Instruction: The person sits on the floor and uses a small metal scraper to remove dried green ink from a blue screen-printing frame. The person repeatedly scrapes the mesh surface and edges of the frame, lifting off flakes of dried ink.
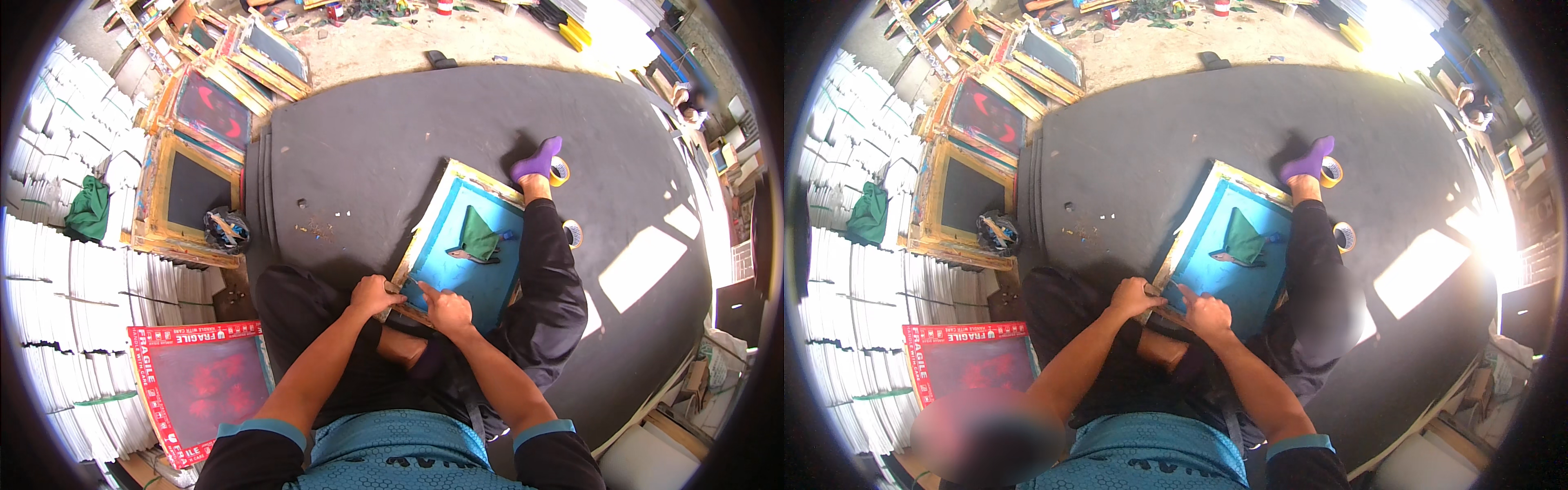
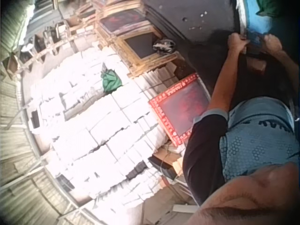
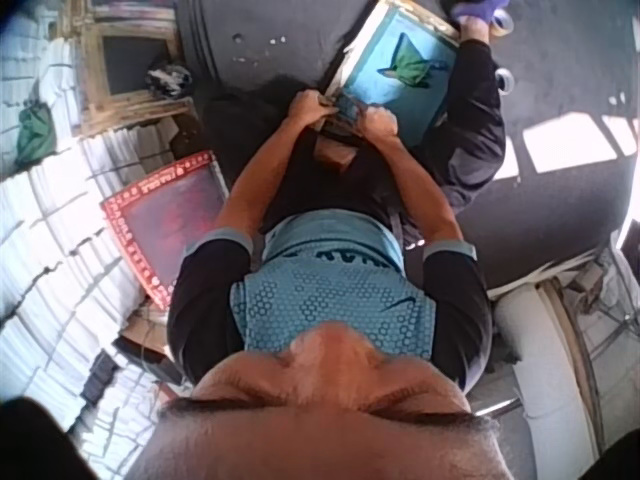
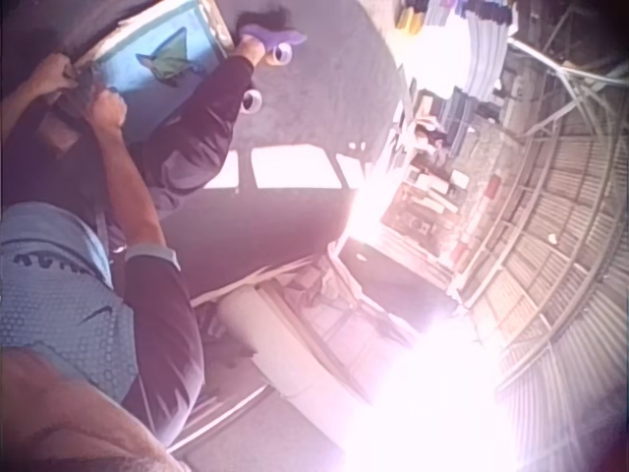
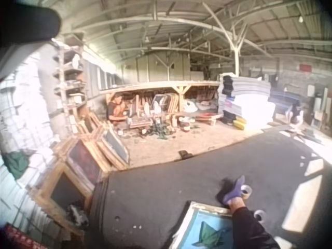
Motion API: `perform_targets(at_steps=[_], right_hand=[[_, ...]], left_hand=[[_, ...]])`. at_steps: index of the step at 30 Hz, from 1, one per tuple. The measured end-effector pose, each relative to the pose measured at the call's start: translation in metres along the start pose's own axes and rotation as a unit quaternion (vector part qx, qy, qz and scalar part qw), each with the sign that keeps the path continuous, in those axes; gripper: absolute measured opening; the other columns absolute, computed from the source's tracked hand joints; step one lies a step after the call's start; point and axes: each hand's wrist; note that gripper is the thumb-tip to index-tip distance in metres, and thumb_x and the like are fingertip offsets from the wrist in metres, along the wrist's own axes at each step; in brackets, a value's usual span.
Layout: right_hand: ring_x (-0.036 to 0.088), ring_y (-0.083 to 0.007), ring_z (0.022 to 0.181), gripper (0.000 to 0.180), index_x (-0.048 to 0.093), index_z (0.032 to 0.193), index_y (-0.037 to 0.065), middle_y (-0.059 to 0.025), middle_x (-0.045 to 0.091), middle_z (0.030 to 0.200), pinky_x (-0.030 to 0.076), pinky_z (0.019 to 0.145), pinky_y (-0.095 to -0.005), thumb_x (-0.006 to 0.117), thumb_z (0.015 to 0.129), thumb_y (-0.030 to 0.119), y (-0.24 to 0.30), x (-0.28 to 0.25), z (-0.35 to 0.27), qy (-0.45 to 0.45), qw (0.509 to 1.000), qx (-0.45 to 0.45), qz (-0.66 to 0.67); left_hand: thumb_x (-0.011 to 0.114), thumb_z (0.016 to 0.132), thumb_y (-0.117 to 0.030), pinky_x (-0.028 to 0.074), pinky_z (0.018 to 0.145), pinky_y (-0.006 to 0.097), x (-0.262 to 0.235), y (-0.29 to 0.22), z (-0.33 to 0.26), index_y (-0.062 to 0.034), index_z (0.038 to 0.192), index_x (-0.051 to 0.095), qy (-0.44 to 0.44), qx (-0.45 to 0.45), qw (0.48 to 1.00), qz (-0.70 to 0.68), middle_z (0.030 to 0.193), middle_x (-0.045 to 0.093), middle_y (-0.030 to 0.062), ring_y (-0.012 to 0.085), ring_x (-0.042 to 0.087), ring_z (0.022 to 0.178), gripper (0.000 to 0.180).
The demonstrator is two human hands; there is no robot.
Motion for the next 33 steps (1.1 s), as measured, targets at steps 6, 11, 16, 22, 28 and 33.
perform_targets(at_steps=[6,11,16,22,28,33], right_hand=[[0.074,-0.0405,0.071,0.041,0.065,0.142,0.034,-0.0186,0.073,0.082,0.06,0.063,-0.0525,0.064,0.101,0.03,0.002,-0.002,0.0,0.021,1.0,-0.005,-0.01],[0.075,-0.0406,0.074,0.045,0.061,0.146,0.032,-0.0189,0.073,0.083,0.061,0.066,-0.0526,0.062,0.102,0.03,0.005,-0.004,0.002,0.045,0.999,-0.004,-0.017],[0.076,-0.0417,0.081,0.051,0.055,0.151,0.029,-0.0199,0.074,0.086,0.062,0.073,-0.0528,0.063,0.101,0.031,0.022,-0.007,0.001,0.088,0.995,0.009,-0.056],[0.076,-0.0423,0.09,0.055,0.054,0.152,0.026,-0.0221,0.075,0.094,0.062,0.078,-0.0539,0.065,0.099,0.029,0.014,-0.012,0.014,0.144,0.986,0.055,0.069],[0.074,-0.0436,0.092,0.038,0.069,0.138,0.025,-0.0205,0.076,0.101,0.06,0.081,-0.0562,0.064,0.1,0.033,0.003,0.003,0.009,0.09,0.98,0.08,0.157],[0.073,-0.0438,0.097,0.037,0.071,0.137,0.024,-0.0224,0.076,0.107,0.06,0.086,-0.0523,0.065,0.101,0.032,0.012,-0.017,0.001,0.133,0.983,0.066,0.103]], left_hand=[[0.093,0.068,-0.057,0.059,0.087,0.048,0.005,0.005,0.003,-0.0009,0.097,0.078,-0.019,0.013,1.0,0.008,0.101,0.078,0.0229,0.0394,0.075,0.099,0.065],[0.093,0.068,-0.057,0.059,0.086,0.049,0.005,0.004,0.004,-0.0008,0.097,0.078,-0.014,0.017,1.0,-0.001,0.099,0.078,0.0228,0.039,0.076,0.098,0.065],[0.094,0.068,-0.058,0.059,0.086,0.049,0.005,-0.001,0.004,-0.0012,0.097,0.078,-0.008,0.007,1.0,0.021,0.101,0.078,0.0226,0.0389,0.075,0.1,0.066],[0.094,0.068,-0.056,0.059,0.087,0.049,0.01,0.008,0.009,-0.0015,0.098,0.078,-0.009,0.009,0.999,0.049,0.102,0.078,0.0218,0.0387,0.075,0.1,0.064],[0.094,0.067,-0.054,0.059,0.084,0.048,0.001,-0.008,0.003,-0.0014,0.094,0.078,-0.016,0.008,0.999,0.041,0.096,0.077,0.0217,0.0386,0.076,0.095,0.061],[0.094,0.068,-0.053,0.059,0.079,0.046,0.008,0.004,-0.004,-0.0032,0.09,0.079,-0.016,0.006,0.999,0.031,0.09,0.077,0.0209,0.0371,0.077,0.088,0.057]])
Point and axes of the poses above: each hand's wrist, its own z-axis towards the middle knuckle, its own x-axis out of the palm, y = z × x
